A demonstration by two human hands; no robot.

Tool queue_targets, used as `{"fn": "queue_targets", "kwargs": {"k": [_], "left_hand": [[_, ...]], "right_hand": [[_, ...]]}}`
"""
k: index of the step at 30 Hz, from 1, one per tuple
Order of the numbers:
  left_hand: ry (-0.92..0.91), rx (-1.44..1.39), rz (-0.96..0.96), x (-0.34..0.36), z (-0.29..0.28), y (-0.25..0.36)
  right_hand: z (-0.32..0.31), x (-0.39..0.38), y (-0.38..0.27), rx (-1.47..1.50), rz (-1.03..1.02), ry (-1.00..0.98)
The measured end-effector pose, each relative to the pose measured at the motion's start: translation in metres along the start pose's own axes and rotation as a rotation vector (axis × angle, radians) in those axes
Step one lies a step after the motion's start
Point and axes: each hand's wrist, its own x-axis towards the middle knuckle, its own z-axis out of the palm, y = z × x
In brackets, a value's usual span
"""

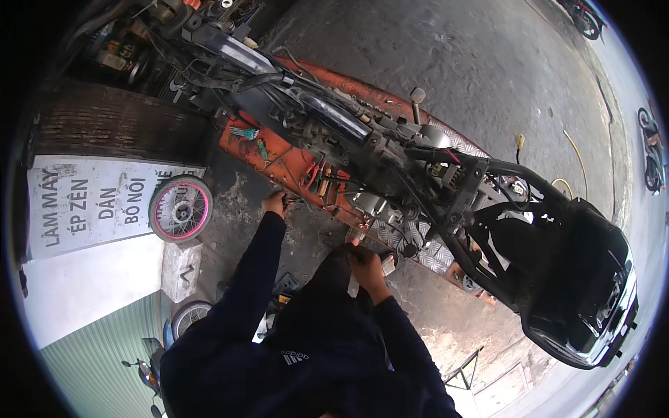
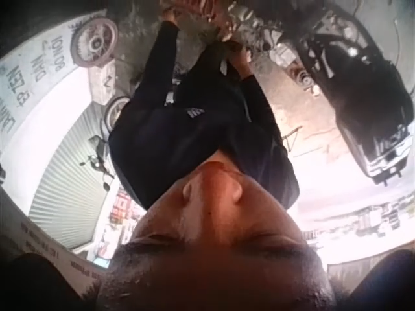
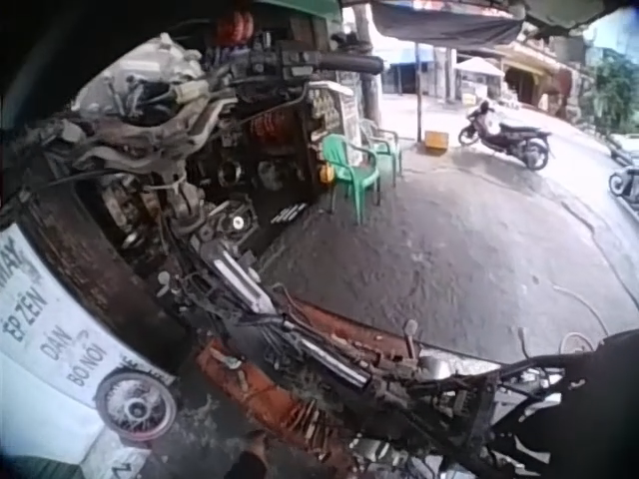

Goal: Replacing or adjusting internal components of a motorcycle chassis and engine area.

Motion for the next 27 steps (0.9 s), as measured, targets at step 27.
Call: {"fn": "queue_targets", "kwargs": {"k": [27], "left_hand": [[0.081,1.559,0.909,0.344,-0.011,-0.045]], "right_hand": [[-0.038,-0.066,0.122,0.149,0.396,0.258]]}}
